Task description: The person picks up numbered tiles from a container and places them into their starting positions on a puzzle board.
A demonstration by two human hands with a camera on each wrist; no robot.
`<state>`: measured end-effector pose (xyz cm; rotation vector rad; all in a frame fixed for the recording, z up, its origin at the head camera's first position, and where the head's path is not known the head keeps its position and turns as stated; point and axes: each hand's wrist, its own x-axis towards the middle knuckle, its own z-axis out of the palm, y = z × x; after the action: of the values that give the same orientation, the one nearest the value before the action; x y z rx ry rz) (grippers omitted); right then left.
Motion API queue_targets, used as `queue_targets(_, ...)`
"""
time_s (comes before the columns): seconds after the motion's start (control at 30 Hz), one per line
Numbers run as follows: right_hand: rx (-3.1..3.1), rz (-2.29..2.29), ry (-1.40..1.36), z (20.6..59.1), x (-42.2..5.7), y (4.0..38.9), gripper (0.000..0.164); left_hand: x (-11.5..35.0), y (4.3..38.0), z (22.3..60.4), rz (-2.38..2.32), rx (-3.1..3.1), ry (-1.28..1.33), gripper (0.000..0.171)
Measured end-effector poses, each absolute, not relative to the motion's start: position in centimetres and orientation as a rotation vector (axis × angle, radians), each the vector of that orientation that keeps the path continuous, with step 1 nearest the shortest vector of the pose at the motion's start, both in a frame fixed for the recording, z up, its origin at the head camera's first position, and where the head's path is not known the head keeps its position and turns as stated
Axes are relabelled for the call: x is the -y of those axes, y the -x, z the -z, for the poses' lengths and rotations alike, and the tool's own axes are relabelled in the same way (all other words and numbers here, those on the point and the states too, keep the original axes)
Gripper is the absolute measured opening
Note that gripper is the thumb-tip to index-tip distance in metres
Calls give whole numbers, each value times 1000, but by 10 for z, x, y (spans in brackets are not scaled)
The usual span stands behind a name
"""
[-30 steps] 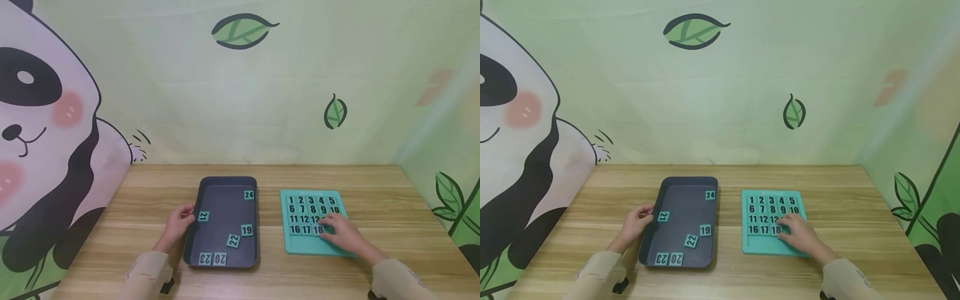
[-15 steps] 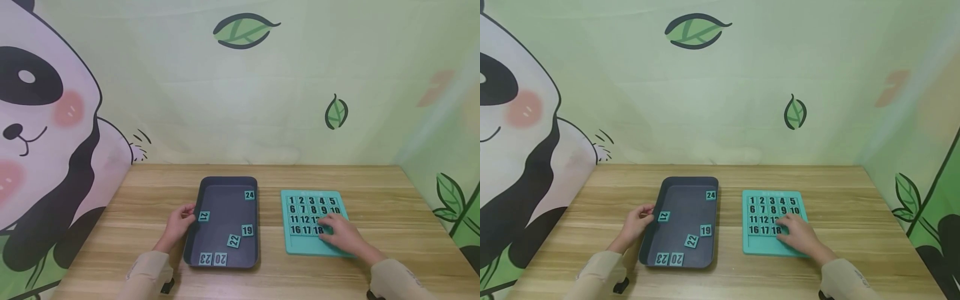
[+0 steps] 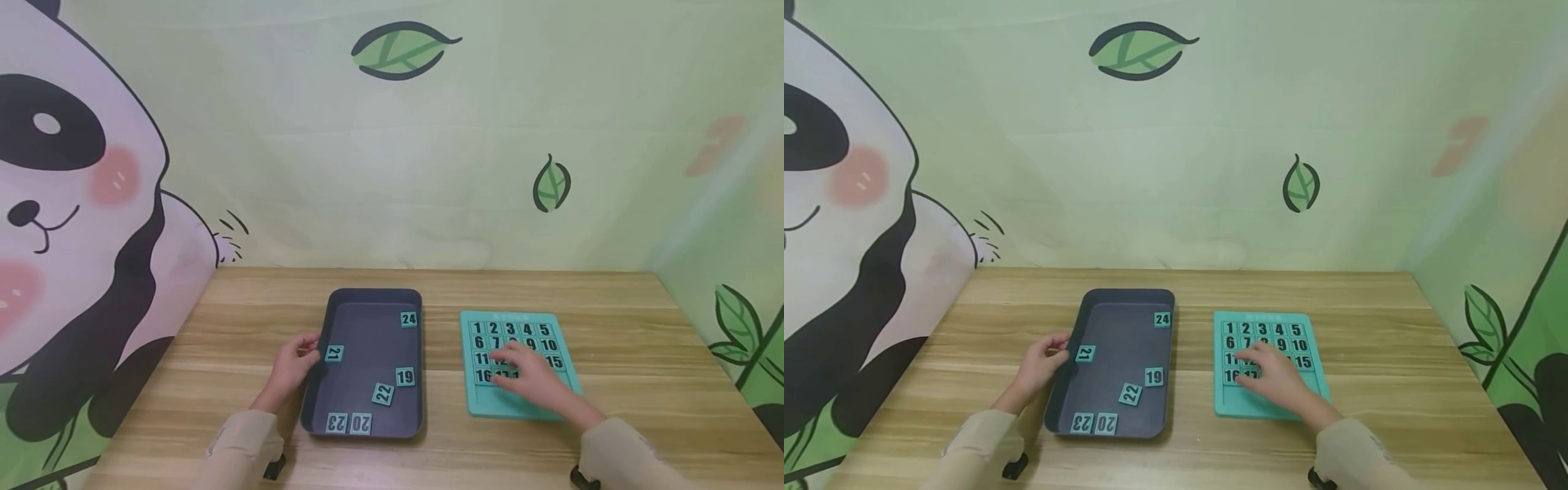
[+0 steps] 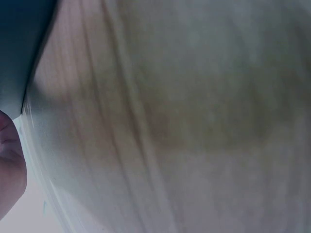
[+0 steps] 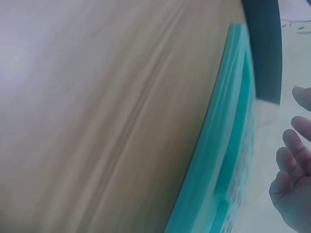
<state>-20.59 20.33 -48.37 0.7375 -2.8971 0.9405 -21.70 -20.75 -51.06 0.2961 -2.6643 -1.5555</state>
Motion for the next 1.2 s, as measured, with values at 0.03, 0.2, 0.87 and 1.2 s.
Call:
queue_targets(0.03,2891,-968,-759,483,-199,206,35,207,217,510,1557,2665,-295,37)
queue_targets(0.2,2856,-1067,-862,477,-178,206,33,207,217,509,1562,2665,-291,36)
queue_targets(0.87,2862,-998,-1008,477,-98,212,37,208,217,508,1565,2681,-317,37)
queue_targets(1.2,2947,-738,-1017,481,-78,217,36,208,217,509,1567,2674,-293,36)
